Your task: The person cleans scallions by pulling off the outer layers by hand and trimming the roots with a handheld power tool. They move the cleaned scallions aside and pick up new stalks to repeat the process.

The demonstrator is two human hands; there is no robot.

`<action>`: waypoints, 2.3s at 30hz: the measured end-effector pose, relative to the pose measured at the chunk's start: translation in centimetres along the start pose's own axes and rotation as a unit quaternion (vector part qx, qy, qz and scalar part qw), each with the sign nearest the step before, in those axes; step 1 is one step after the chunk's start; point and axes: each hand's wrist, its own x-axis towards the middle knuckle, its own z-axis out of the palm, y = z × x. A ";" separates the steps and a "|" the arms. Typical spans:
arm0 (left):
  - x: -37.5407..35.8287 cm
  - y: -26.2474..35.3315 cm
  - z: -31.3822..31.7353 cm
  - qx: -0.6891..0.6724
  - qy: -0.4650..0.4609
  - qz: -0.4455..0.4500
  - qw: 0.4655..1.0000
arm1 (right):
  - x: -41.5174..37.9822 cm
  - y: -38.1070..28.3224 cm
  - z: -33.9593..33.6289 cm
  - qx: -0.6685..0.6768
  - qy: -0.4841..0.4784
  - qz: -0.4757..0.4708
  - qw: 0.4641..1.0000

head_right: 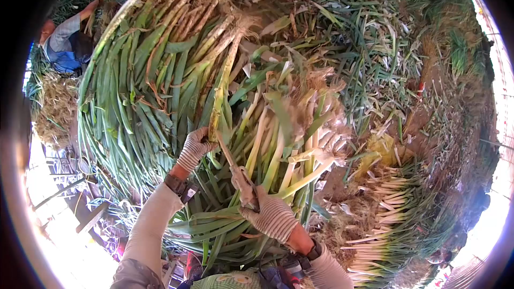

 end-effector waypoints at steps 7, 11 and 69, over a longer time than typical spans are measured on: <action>-0.9 14.9 5.3 0.068 0.030 0.262 0.962 | -6.1 -2.9 -3.9 0.060 0.125 -0.021 0.990; 0.4 29.4 12.8 0.216 0.075 0.422 0.877 | -9.3 -0.1 -3.9 0.200 0.212 -0.038 0.956; -23.1 1.4 3.5 0.546 -0.109 -0.148 0.817 | -1.9 0.8 6.6 -0.074 -0.032 0.122 0.989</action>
